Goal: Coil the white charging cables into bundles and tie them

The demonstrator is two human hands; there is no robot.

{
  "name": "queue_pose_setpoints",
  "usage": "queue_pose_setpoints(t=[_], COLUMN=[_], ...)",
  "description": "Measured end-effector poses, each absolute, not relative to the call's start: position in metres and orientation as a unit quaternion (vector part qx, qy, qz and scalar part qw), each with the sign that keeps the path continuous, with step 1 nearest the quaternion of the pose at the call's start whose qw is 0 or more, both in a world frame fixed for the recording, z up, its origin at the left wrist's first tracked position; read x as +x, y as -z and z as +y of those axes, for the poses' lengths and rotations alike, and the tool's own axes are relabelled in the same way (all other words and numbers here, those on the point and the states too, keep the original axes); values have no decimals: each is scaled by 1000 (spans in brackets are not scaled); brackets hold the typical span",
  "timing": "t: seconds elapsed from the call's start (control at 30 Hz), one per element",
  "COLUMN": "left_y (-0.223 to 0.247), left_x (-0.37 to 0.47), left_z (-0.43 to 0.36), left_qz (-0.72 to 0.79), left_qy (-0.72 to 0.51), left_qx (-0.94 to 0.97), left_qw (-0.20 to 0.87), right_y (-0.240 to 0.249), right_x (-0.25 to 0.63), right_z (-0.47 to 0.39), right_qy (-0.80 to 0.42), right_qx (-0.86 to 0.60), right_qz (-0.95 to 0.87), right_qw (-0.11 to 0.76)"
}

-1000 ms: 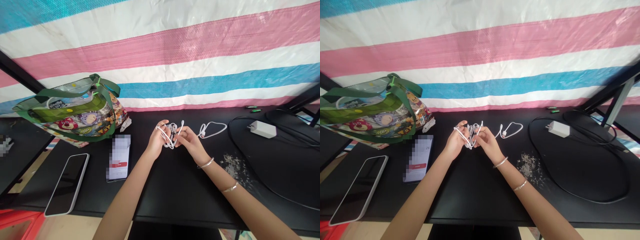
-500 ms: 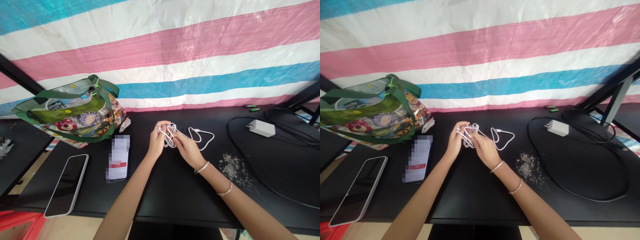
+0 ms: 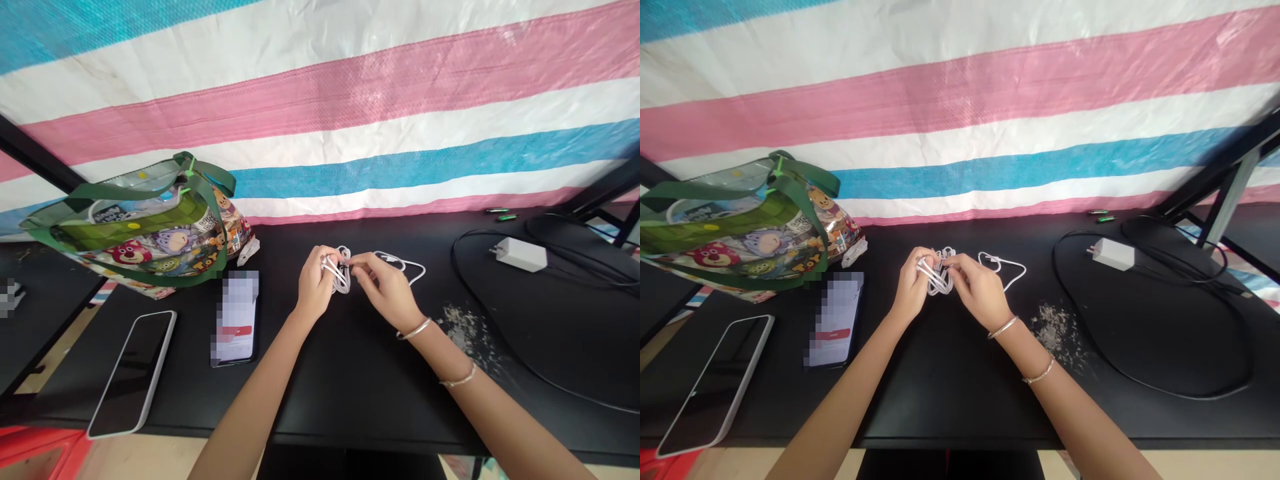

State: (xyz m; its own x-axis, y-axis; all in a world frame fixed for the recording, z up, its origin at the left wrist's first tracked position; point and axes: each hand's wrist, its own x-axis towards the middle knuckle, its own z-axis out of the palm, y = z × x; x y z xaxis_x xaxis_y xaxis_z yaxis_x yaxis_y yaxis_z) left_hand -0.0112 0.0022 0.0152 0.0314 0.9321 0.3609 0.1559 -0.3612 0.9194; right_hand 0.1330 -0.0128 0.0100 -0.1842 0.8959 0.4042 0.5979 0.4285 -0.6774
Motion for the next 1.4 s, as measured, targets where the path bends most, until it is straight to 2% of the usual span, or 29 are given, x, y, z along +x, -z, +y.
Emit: queue_pose_setpoints(t=[0.1, 0.27, 0.4, 0.57, 0.73, 1.0, 1.13, 1.4], left_y=[-11, -6, -7, -8, -11, -8, -7, -6], left_x=[-12, -14, -15, -14, -11, -4, -3, -3], left_z=[4, 9, 10, 10, 7, -3, -5, -5], left_qz=[434, 430, 450, 452, 425, 370, 359, 341], left_qy=[-544, -562, -567, -576, -578, -547, -540, -508], left_qx=[635, 629, 621, 619, 608, 641, 668, 735], left_qw=[336, 323, 300, 284, 341, 390, 366, 293], right_y=[-13, -5, 0, -8, -22, -19, -14, -15], right_x=[145, 165, 176, 178, 169, 144, 136, 135], right_z=[-7, 1, 5, 7, 1, -8, -9, -11], right_qy=[-112, -34, -22, -71, -115, -275, -335, -368], right_qx=[-504, -480, -483, -494, -450, -428, -415, -439], right_qz=[-756, -831, -840, -792, -762, -705, -679, -655], right_qw=[403, 280, 248, 351, 451, 494, 505, 492])
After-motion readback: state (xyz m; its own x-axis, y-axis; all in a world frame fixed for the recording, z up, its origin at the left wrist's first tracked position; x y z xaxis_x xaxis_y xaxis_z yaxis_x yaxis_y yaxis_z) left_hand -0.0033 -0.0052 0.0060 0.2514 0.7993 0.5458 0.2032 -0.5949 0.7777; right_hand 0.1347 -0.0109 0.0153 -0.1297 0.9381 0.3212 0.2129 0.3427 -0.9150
